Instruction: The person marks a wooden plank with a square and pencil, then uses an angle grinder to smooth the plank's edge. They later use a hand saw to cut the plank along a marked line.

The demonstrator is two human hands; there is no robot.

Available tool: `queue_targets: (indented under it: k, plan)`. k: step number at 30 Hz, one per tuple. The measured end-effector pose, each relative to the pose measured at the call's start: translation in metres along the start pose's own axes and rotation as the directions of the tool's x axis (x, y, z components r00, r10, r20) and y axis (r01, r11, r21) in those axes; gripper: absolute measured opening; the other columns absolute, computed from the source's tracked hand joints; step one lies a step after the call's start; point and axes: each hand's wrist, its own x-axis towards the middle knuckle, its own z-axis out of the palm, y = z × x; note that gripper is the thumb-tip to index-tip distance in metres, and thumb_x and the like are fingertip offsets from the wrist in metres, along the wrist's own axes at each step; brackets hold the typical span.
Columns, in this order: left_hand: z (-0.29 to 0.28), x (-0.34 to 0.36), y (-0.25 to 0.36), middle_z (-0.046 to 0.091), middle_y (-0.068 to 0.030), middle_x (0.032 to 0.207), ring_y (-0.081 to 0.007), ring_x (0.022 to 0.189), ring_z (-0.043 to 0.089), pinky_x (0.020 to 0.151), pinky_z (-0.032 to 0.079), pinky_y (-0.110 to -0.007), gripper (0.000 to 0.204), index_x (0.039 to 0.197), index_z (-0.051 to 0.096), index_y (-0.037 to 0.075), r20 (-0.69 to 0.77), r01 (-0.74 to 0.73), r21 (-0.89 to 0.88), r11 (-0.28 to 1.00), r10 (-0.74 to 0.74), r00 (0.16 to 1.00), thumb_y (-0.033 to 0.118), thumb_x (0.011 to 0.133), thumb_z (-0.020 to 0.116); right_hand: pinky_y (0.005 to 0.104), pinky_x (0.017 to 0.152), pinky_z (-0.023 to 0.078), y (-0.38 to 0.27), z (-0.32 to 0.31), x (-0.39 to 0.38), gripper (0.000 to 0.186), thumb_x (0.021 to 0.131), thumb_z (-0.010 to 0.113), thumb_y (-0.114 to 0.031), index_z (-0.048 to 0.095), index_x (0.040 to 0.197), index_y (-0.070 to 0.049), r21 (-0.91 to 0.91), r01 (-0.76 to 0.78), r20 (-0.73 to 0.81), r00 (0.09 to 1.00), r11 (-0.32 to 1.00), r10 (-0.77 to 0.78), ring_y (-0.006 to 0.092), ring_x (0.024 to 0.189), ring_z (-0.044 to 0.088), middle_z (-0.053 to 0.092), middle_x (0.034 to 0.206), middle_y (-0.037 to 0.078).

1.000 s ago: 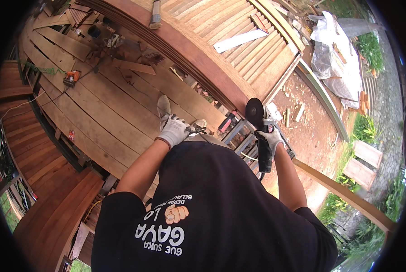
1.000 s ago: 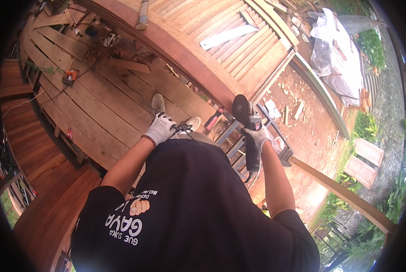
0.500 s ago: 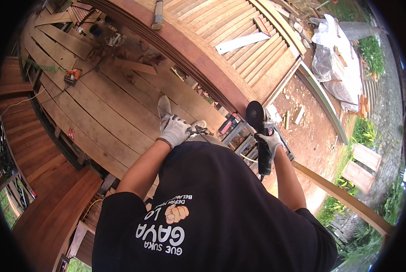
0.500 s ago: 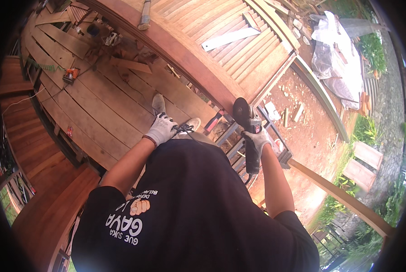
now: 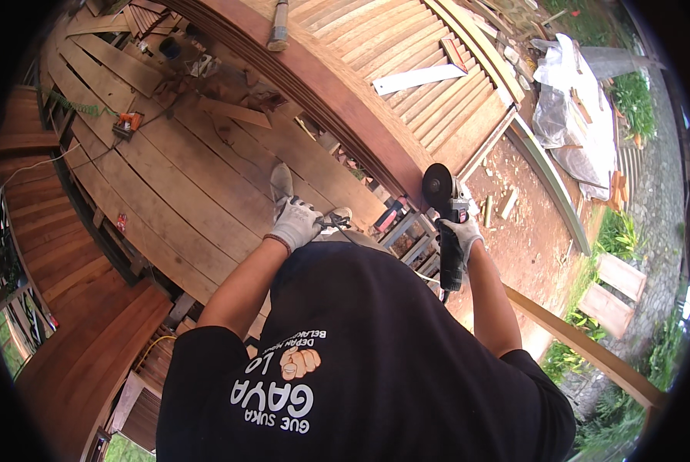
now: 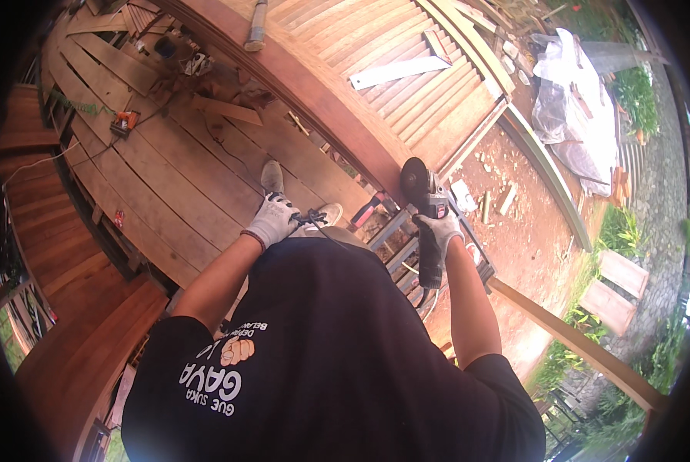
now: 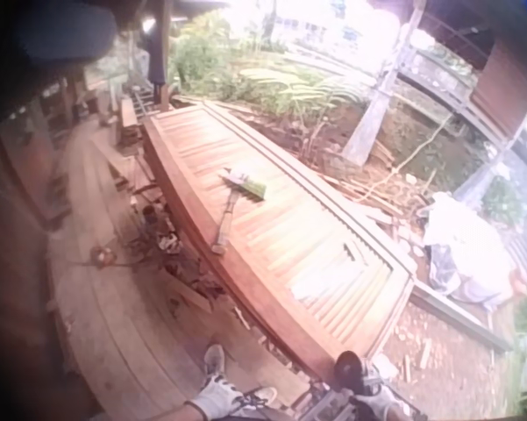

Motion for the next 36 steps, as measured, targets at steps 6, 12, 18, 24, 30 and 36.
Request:
queue_targets:
  k: [6, 12, 18, 24, 30, 36]
  plan:
    - [0.003, -0.001, -0.001, 0.069, -0.0084, 0.102, -0.0274, 0.112, 0.058, 0.103, 0.036, -0.044, 0.024, 0.099, 0.075, 0.018, 0.002, 0.005, -0.007, 1.0, -0.005, 1.0, 0.033, 0.088, 0.059, 0.039, 0.05, 0.058, 0.011, -0.005, 0.014, 0.035, 0.077, 0.084, -0.009, 0.062, 0.103, -0.001, -0.036, -0.018, -0.023, 1.0, 0.999, 0.017, 0.0237, 0.058, 0.067, 0.068, 0.078, 0.012]
    - [0.005, -0.003, -0.002, 0.069, -0.0084, 0.101, -0.0275, 0.111, 0.058, 0.103, 0.036, -0.044, 0.024, 0.098, 0.075, 0.018, -0.013, -0.011, -0.006, 1.0, 0.011, 1.0, 0.033, 0.087, 0.06, 0.0378, 0.05, 0.057, 0.024, -0.007, 0.029, 0.036, 0.076, 0.085, -0.009, 0.062, 0.103, -0.001, -0.037, -0.024, -0.053, 0.998, 0.999, 0.022, 0.0227, 0.057, 0.066, 0.068, 0.078, 0.012]
    - [0.011, -0.006, -0.005, 0.069, -0.0078, 0.1, -0.0265, 0.11, 0.059, 0.101, 0.036, -0.044, 0.022, 0.094, 0.075, 0.018, -0.047, -0.004, -0.018, 1.0, 0.003, 0.999, 0.033, 0.087, 0.059, 0.0368, 0.052, 0.057, 0.002, -0.004, 0.023, 0.04, 0.074, 0.086, -0.009, 0.063, 0.105, -0.001, -0.12, 0.027, -0.046, 0.998, 0.992, -0.032, 0.0218, 0.06, 0.067, 0.069, 0.08, 0.01]
    - [0.015, -0.007, -0.009, 0.069, -0.0077, 0.1, -0.0262, 0.109, 0.059, 0.101, 0.036, -0.044, 0.023, 0.094, 0.075, 0.019, -0.061, -0.01, -0.019, 1.0, 0.009, 0.998, 0.033, 0.087, 0.059, 0.0359, 0.054, 0.058, -0.001, -0.003, 0.025, 0.041, 0.073, 0.086, -0.008, 0.063, 0.106, -0.003, -0.097, 0.068, -0.044, 0.996, 0.993, -0.073, 0.0206, 0.062, 0.067, 0.069, 0.083, 0.01]
    - [0.012, -0.009, -0.008, 0.069, -0.0082, 0.099, -0.0265, 0.109, 0.059, 0.101, 0.036, -0.044, 0.023, 0.094, 0.075, 0.019, -0.036, 0.004, -0.018, 1.0, -0.004, 0.999, 0.033, 0.087, 0.059, 0.0366, 0.054, 0.058, -0.021, 0.002, 0.014, 0.043, 0.073, 0.086, -0.007, 0.061, 0.108, -0.003, -0.073, 0.0, -0.035, 0.999, 0.997, -0.003, 0.0212, 0.063, 0.068, 0.069, 0.084, 0.01]
    - [0.014, -0.006, -0.007, 0.069, -0.0089, 0.1, -0.0271, 0.11, 0.059, 0.101, 0.037, -0.044, 0.023, 0.095, 0.075, 0.018, -0.051, -0.037, -0.008, 0.999, 0.036, 0.998, 0.033, 0.087, 0.06, 0.038, 0.052, 0.058, 0.012, -0.006, 0.022, 0.041, 0.073, 0.087, -0.008, 0.063, 0.106, -0.001, -0.138, -0.006, -0.087, 0.996, 0.99, -0.006, 0.0222, 0.061, 0.068, 0.07, 0.081, 0.013]
